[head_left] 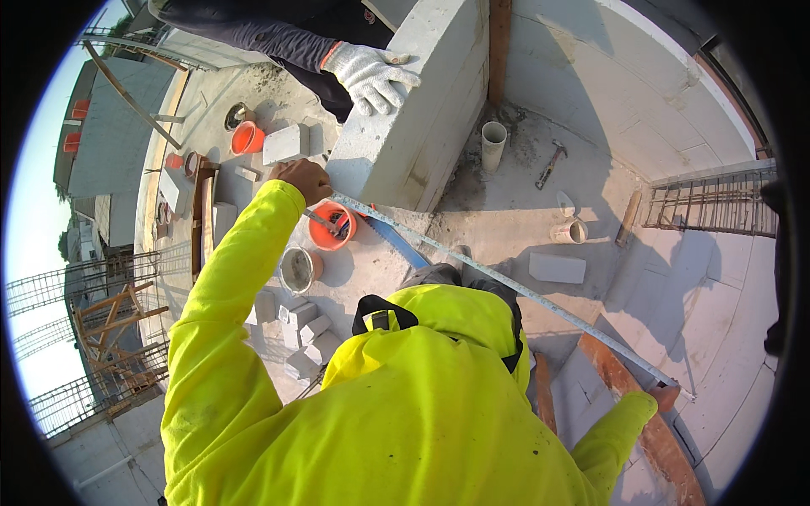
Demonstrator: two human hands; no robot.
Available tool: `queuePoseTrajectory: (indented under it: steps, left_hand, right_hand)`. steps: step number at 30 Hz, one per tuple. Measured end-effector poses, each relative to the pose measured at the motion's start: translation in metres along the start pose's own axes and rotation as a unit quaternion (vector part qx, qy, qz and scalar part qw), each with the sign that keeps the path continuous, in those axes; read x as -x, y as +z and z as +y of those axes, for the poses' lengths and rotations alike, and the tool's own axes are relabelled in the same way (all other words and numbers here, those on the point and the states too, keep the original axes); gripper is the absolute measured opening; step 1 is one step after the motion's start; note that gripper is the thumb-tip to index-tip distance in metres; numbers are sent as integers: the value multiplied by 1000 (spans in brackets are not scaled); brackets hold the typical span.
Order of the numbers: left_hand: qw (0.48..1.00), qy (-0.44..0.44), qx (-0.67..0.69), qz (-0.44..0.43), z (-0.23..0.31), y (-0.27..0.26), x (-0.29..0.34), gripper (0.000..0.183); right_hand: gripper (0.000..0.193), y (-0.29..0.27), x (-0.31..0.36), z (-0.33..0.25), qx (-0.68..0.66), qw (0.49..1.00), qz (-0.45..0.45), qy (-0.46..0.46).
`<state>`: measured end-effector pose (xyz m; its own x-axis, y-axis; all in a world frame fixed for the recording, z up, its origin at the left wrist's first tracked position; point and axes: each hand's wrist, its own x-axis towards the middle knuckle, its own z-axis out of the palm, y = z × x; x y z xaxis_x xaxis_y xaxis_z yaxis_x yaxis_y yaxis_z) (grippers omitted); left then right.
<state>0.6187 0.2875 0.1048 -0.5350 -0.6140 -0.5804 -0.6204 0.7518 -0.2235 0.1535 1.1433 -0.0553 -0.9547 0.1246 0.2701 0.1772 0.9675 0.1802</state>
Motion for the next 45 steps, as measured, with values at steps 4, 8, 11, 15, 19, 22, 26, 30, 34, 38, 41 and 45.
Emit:
queuePoseTrajectory:
  steps: [4,8,11,15,19,22,26,30,34,38,41,45]
  left_hand:
    - [999,5,41,30,12,-2,3,28]
    - [1000,-20,13,18,19,-6,0,29]
    - [1000,-20,7,3,20,-8,0,30]
    - [1000,-12,-2,-1,21,-12,0,31]
    - [999,-28,-37,-12,26,-16,-4,31]
    - [998,-43,-54,-8,29,-19,-7,31]
    - [998,-42,-54,-19,31,-22,-8,32]
    - [997,-43,-57,-14,33,-23,-8,33]
    - [997,-56,-52,-12,35,-24,-7,33]
    - [997,-65,-47,-6,36,-23,-6,32]
    - [997,-64,-41,0,36,-21,-8,31]
    - [997,-69,-13,-7,31,-16,-8,29]
  right_hand:
    - [29,-8,-31,4,33,994,-92,47]
    - [24,-15,-40,2,52,993,-94,40]
    - [20,-7,-40,-1,17,982,-137,130]
    - [14,8,-39,0,-56,991,-57,108]
    - [7,2,-31,-3,-230,947,-47,218]
    - [3,-13,-20,-12,54,996,-71,16]
    - [6,-17,-20,-24,-165,963,-72,201]
    - [12,10,-31,-12,-388,860,-71,324]
    - [11,35,-31,11,-345,905,-58,243]
    - [10,35,-24,21,27,997,-60,-29]
    - [23,31,-22,14,-41,995,-86,29]
    - [14,17,-19,-8,-314,917,-62,239]
